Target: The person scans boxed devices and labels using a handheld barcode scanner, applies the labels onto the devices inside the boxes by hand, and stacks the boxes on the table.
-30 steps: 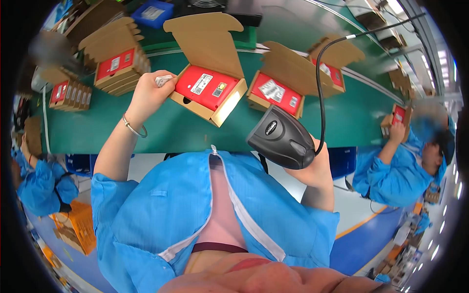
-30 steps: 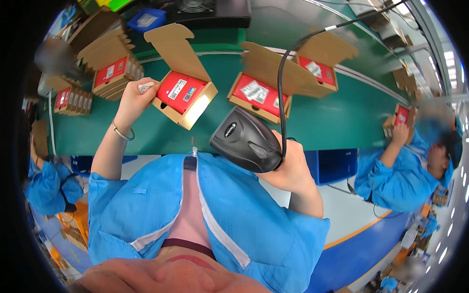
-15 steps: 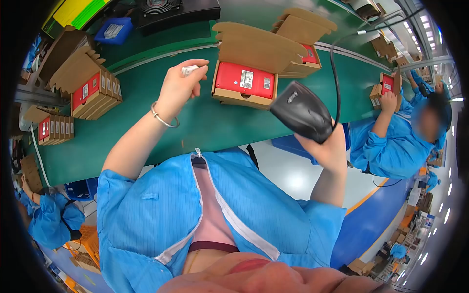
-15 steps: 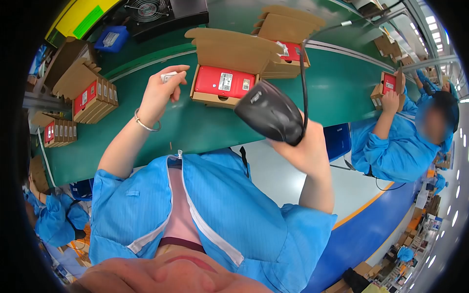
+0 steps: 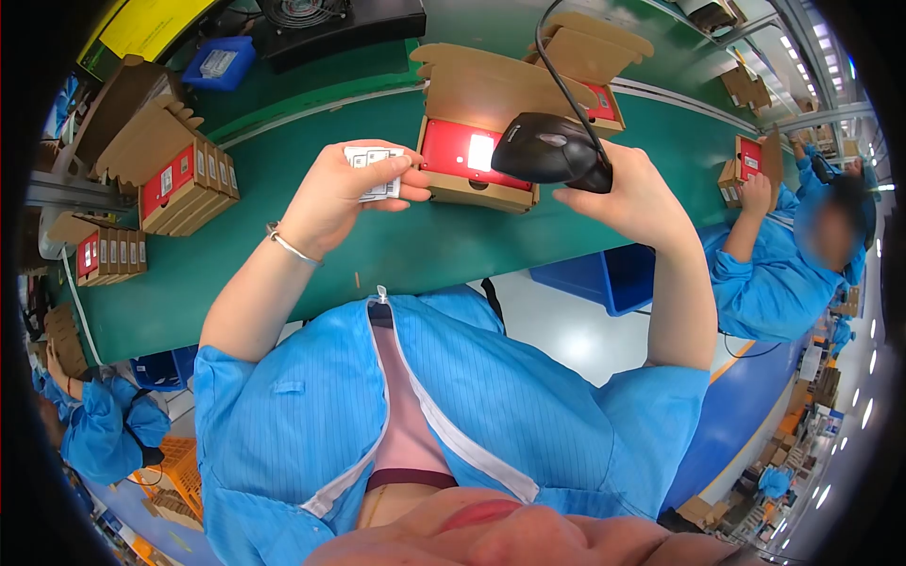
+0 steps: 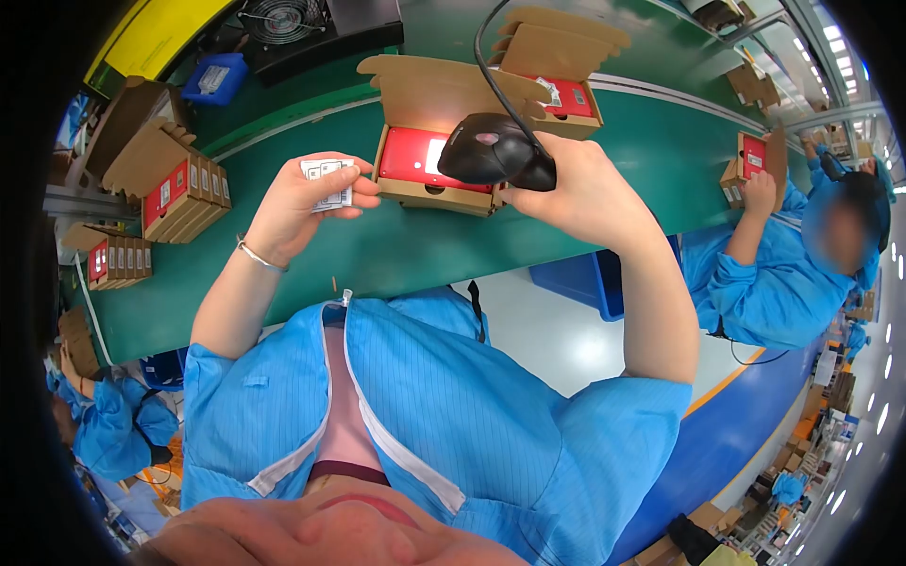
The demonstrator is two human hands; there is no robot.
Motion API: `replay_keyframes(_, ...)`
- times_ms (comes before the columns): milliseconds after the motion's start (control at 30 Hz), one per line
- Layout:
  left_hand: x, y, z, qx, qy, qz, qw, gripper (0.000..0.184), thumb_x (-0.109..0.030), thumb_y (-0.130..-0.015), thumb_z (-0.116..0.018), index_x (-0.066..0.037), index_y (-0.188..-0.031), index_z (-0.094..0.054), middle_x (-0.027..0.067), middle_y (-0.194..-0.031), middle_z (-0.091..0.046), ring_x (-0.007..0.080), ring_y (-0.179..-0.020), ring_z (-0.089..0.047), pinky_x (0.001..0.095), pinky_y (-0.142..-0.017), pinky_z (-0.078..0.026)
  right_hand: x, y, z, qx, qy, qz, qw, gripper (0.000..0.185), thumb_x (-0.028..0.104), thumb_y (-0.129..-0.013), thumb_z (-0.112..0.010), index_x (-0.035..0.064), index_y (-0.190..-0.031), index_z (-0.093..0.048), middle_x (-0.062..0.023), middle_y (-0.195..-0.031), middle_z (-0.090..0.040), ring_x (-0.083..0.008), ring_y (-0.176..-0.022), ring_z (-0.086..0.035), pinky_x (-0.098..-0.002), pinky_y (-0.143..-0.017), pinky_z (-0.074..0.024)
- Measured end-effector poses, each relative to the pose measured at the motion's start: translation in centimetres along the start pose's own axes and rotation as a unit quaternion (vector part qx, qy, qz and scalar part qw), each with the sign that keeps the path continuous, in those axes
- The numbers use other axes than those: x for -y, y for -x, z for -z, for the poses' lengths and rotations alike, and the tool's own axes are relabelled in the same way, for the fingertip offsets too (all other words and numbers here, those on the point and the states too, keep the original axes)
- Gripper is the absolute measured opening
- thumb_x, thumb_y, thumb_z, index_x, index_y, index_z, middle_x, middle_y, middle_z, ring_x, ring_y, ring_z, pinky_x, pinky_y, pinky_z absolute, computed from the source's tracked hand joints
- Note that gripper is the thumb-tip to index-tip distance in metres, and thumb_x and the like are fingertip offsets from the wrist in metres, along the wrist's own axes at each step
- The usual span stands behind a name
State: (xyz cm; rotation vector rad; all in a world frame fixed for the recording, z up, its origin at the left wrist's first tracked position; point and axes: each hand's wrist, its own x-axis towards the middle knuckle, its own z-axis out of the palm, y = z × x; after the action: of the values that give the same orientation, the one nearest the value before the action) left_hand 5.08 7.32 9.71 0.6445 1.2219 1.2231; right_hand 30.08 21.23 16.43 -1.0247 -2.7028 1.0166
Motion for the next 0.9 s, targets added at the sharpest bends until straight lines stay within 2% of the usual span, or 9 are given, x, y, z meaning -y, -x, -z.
replay_keyframes(67,0.1,-0.3,-0.2,-0.004,-0.050,-0.019,0.999,0.027,-0.019,-0.084,-0.065,0.004,-0.098,-0.061,0.0147,-0.084,-0.068,0.0181,-0.073,-0.068,0.0235,-0.060,-0.052,-0.2,0.5,-0.1,-0.012,-0.022,-0.011,1.000,0.033,0.016,-0.069,-0.070,-0.0010,-0.095,-0.059,-0.0071,-0.066,-0.056,-0.0148,-0.059,-0.048,-0.0276,-0.057,-0.0410)
replay_keyframes(300,0.8,-1.0,-0.9,-0.058,-0.111,-0.063,0.990,0.025,-0.023,-0.080,-0.070,0.001,-0.085,-0.062,0.0066,-0.064,-0.063,0.0095,-0.051,-0.059,0.0195,-0.045,-0.043,-0.2,0.7,-0.3,-0.008,-0.027,-0.027,0.999,0.031,0.015,-0.068,-0.071,-0.0029,-0.091,-0.058,-0.0076,-0.068,-0.057,-0.0146,-0.060,-0.049,-0.0278,-0.059,-0.0420)
replay_keyframes(400,0.7,-1.2,-1.6,-0.084,-0.277,-0.088,0.953,0.029,-0.028,-0.073,-0.076,-0.005,-0.065,-0.060,0.0033,-0.056,-0.059,0.0065,-0.047,-0.052,0.0214,-0.043,-0.040,-0.4,0.9,-0.4,-0.012,-0.024,-0.022,0.999,0.030,0.014,-0.069,-0.071,-0.0030,-0.089,-0.058,-0.0074,-0.068,-0.057,-0.0142,-0.060,-0.050,-0.0277,-0.059,-0.0425)
replay_keyframes(433,0.6,-1.4,-1.9,-0.084,-0.276,-0.089,0.953,0.029,-0.028,-0.073,-0.076,-0.005,-0.065,-0.060,0.0033,-0.056,-0.059,0.0065,-0.047,-0.052,0.0214,-0.043,-0.040,-0.6,1.2,-0.4,-0.010,-0.027,-0.026,0.999,0.030,0.014,-0.069,-0.071,-0.0030,-0.089,-0.058,-0.0073,-0.068,-0.057,-0.0141,-0.061,-0.050,-0.0277,-0.060,-0.0426)
replay_keyframes(500,0.5,-1.8,-2.4,-0.084,-0.361,-0.137,0.919,0.032,-0.028,-0.072,-0.077,-0.002,-0.066,-0.060,0.0044,-0.055,-0.058,0.0081,-0.048,-0.053,0.0240,-0.045,-0.041,-0.8,1.5,-0.3,-0.010,-0.027,-0.032,0.999,0.029,0.014,-0.069,-0.071,-0.0029,-0.089,-0.058,-0.0072,-0.068,-0.057,-0.0140,-0.061,-0.050,-0.0276,-0.060,-0.0427)
replay_keyframes(600,0.9,-2.5,-2.3,-0.113,-0.372,-0.186,0.903,0.033,-0.029,-0.072,-0.076,-0.001,-0.066,-0.061,0.0055,-0.055,-0.058,0.0097,-0.049,-0.053,0.0255,-0.047,-0.042,-0.7,1.8,-0.2,-0.012,-0.036,-0.042,0.998,0.029,0.014,-0.068,-0.071,-0.0026,-0.088,-0.058,-0.0071,-0.067,-0.057,-0.0138,-0.061,-0.050,-0.0277,-0.060,-0.0426)
replay_keyframes(700,1.2,-2.7,-1.3,-0.100,-0.343,-0.174,0.918,0.033,-0.030,-0.073,-0.076,0.000,-0.068,-0.062,0.0076,-0.056,-0.059,0.0121,-0.050,-0.054,0.0265,-0.049,-0.043,-0.6,1.5,-0.3,-0.016,-0.034,-0.020,0.999,0.029,0.014,-0.068,-0.071,-0.0024,-0.088,-0.058,-0.0067,-0.067,-0.057,-0.0135,-0.060,-0.049,-0.0276,-0.059,-0.0423)
replay_keyframes(833,1.1,-2.9,-1.5,-0.094,-0.377,-0.156,0.908,0.036,-0.034,-0.073,-0.075,-0.001,-0.067,-0.062,0.0116,-0.058,-0.061,0.0176,-0.051,-0.058,0.0291,-0.051,-0.045,-0.6,1.0,-0.2,-0.009,-0.020,-0.012,1.000,0.031,0.016,-0.070,-0.068,-0.0007,-0.094,-0.060,-0.0103,-0.066,-0.057,-0.0192,-0.058,-0.052,-0.0310,-0.059,-0.0440)
replay_keyframes(900,0.7,-3.5,-2.9,-0.104,-0.498,-0.252,0.823,0.040,-0.040,-0.072,-0.073,-0.002,-0.068,-0.064,0.0158,-0.061,-0.062,0.0243,-0.054,-0.061,0.0317,-0.052,-0.047,-0.4,1.2,-0.2,-0.014,-0.025,-0.010,1.000,0.031,0.016,-0.069,-0.068,-0.0008,-0.094,-0.060,-0.0105,-0.067,-0.058,-0.0194,-0.059,-0.053,-0.0308,-0.059,-0.0443)
